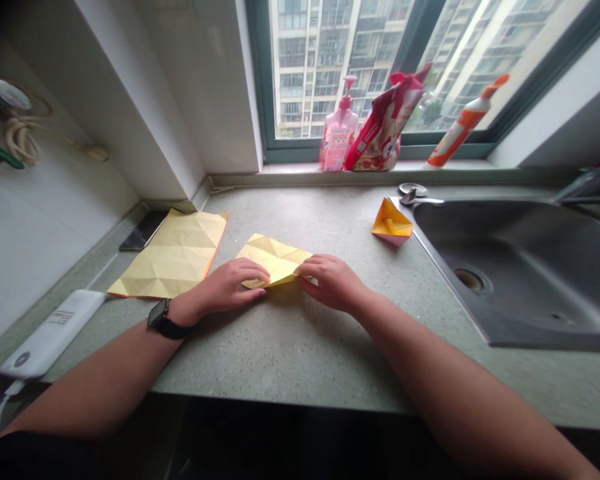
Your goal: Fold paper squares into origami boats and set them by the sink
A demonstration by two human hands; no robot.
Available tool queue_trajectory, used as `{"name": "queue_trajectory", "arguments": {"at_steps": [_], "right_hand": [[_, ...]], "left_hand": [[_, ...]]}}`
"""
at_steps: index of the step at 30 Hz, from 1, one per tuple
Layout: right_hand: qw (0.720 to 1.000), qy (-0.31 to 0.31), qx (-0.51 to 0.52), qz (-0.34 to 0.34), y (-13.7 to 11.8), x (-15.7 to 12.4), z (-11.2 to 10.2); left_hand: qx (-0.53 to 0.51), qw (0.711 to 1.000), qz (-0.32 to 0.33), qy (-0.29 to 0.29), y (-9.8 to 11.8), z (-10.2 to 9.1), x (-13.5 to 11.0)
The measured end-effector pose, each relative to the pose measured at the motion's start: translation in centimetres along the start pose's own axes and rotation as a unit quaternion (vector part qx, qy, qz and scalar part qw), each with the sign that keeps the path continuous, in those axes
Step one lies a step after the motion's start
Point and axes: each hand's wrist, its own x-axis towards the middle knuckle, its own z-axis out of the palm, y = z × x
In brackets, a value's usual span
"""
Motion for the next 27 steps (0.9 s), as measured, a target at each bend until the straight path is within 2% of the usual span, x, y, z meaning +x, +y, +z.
{"name": "queue_trajectory", "arguments": {"at_steps": [8,13,17,21,27], "right_hand": [[0.994,0.058,0.007,0.09,0.9,0.0,0.4],[0.988,0.074,0.023,0.131,1.3,0.0,0.8],[0.986,0.1,0.017,0.133,2.1,0.5,1.5],[0.986,0.111,-0.005,0.126,2.7,1.4,2.3],[0.988,0.109,-0.054,0.091,1.9,1.4,2.1]], "left_hand": [[0.004,1.0,-0.022,-0.016,0.8,0.4,-0.3],[-0.016,0.999,-0.006,-0.039,1.2,0.5,-0.5],[-0.002,0.998,0.031,-0.052,1.2,0.8,-0.4],[0.038,0.998,0.018,-0.037,1.3,1.1,-0.5],[0.07,0.996,0.025,-0.057,1.4,1.2,-0.3]]}}
